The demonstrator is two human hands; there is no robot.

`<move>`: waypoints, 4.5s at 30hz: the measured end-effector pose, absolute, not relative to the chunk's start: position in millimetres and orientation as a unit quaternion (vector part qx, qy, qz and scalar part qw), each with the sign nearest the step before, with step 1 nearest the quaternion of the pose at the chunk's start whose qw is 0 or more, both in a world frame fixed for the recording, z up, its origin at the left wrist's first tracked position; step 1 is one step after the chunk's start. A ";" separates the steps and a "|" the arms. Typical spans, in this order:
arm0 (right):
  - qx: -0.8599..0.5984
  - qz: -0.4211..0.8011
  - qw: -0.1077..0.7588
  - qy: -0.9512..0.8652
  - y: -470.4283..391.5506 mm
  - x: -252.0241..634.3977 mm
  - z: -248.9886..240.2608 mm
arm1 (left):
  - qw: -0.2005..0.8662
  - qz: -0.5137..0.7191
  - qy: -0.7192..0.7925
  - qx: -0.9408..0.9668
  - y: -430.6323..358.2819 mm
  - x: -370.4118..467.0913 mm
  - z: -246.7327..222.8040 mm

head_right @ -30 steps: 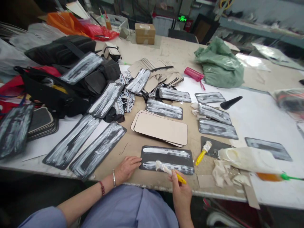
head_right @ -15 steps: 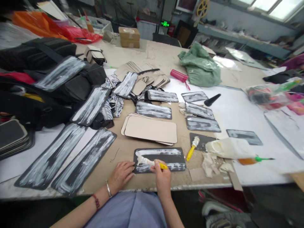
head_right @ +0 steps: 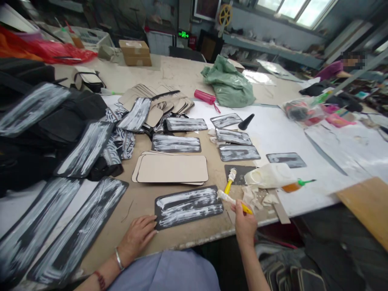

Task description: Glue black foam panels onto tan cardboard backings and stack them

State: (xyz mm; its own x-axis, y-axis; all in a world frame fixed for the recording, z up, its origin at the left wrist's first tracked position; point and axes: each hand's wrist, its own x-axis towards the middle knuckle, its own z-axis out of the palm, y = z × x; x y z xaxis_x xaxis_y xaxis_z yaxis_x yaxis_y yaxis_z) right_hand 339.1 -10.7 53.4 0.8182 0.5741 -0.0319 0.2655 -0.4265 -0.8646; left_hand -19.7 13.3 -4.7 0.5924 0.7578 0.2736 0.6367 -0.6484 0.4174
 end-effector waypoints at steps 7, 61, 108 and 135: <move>-0.817 0.211 0.438 -0.310 7.9 334.0 66.1 | 0.146 0.217 0.396 0.880 13.8 -21.3 -6.7; -0.785 0.236 0.535 -0.206 5.4 333.4 49.6 | 0.030 0.227 0.367 0.902 12.9 -16.9 -2.3; -0.848 -0.025 0.363 -0.385 25.9 497.9 103.0 | 0.020 0.097 0.404 0.909 25.6 36.9 29.8; -0.779 0.258 0.198 -0.535 16.8 370.0 38.6 | 0.233 0.190 0.639 0.708 60.3 19.3 -2.7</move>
